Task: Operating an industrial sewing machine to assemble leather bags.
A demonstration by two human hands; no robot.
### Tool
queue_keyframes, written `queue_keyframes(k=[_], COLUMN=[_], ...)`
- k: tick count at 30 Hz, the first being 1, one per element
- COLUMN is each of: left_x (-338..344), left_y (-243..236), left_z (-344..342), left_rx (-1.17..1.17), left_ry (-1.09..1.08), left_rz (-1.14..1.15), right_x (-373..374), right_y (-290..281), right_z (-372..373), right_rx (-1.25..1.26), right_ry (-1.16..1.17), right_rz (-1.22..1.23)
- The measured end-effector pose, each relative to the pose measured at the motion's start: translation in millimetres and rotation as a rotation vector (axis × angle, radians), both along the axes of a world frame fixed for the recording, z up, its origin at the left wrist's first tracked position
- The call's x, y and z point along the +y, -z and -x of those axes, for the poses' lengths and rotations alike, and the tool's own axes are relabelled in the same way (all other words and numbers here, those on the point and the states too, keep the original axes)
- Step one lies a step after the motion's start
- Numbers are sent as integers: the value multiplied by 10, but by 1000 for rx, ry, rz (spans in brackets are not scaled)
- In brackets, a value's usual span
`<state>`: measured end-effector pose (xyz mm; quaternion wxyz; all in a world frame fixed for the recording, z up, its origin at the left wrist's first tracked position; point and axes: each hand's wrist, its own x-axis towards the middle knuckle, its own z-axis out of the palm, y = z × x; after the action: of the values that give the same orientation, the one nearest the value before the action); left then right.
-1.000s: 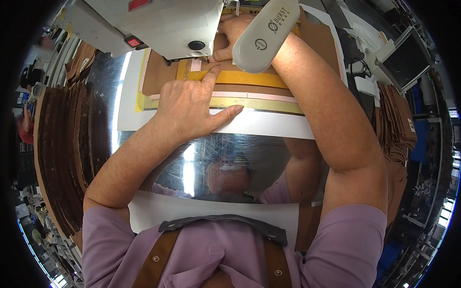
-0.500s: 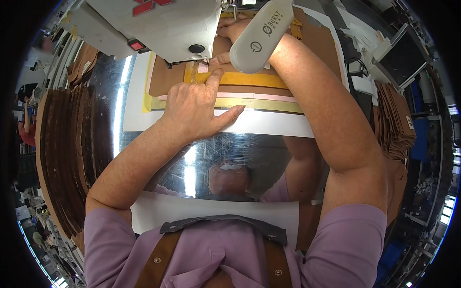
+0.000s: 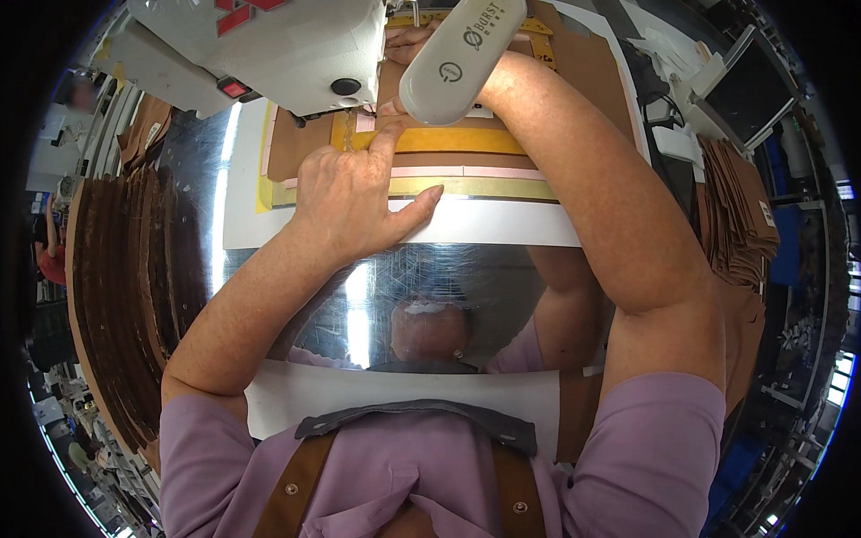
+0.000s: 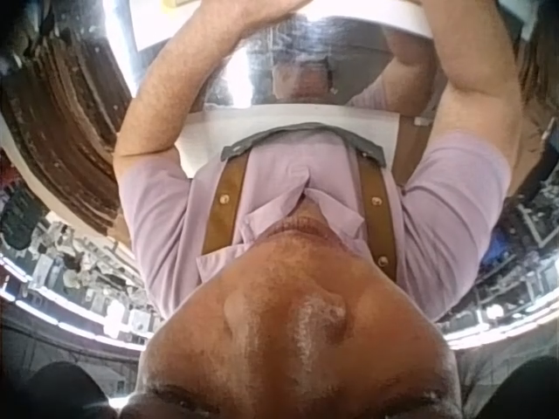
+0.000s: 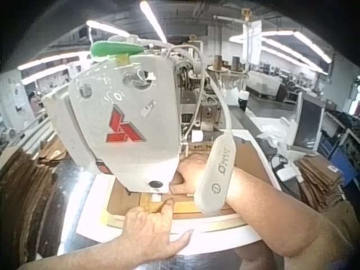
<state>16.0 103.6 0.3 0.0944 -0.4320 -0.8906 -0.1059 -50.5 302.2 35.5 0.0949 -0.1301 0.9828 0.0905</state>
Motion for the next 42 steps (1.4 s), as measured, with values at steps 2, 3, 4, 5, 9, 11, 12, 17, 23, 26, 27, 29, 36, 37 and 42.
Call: queue_keyframes(k=[2,3,4,5,9,11,12,17,23,26,27,29,36,37,42], left_x=[14,6,-4,-16,9,1,17,53,-27,8,-7,36,-87,-93,-176], left_y=[6,11,19,28,-8,4,-6,-31,1,-10,-1,-18,-16,-35,-80], left_z=[-16,-16,-4,15,-2,32,46,74,63,68,96,68,-80,-106,-231], left_rx=[-1,-2,1,14,-34,-23,-13,-58,-56,-55,-63,-52,-30,-29,-54], left_ry=[-1,-5,-5,0,-3,-18,-27,-32,-15,-9,-32,1,40,46,57], left_rz=[-4,-5,-3,-15,21,28,32,48,20,9,24,10,-67,-67,-40], right_x=[45,39,34,52,136,80,64,-9,188,357,267,446,25,47,-117], right_y=[7,-4,-13,21,46,-37,-76,-234,77,290,382,499,179,212,-37], right_z=[-4,-14,-20,-6,-47,-61,-61,11,124,252,212,315,-204,-233,-458], right_rx=[17,0,-16,-13,97,28,35,-175,-38,110,158,263,264,346,99], right_ry=[-8,-34,-61,-61,-84,-37,-54,55,-80,-206,-258,-326,-2,-55,50], right_rz=[17,38,60,62,386,508,372,227,424,584,640,737,297,330,219])
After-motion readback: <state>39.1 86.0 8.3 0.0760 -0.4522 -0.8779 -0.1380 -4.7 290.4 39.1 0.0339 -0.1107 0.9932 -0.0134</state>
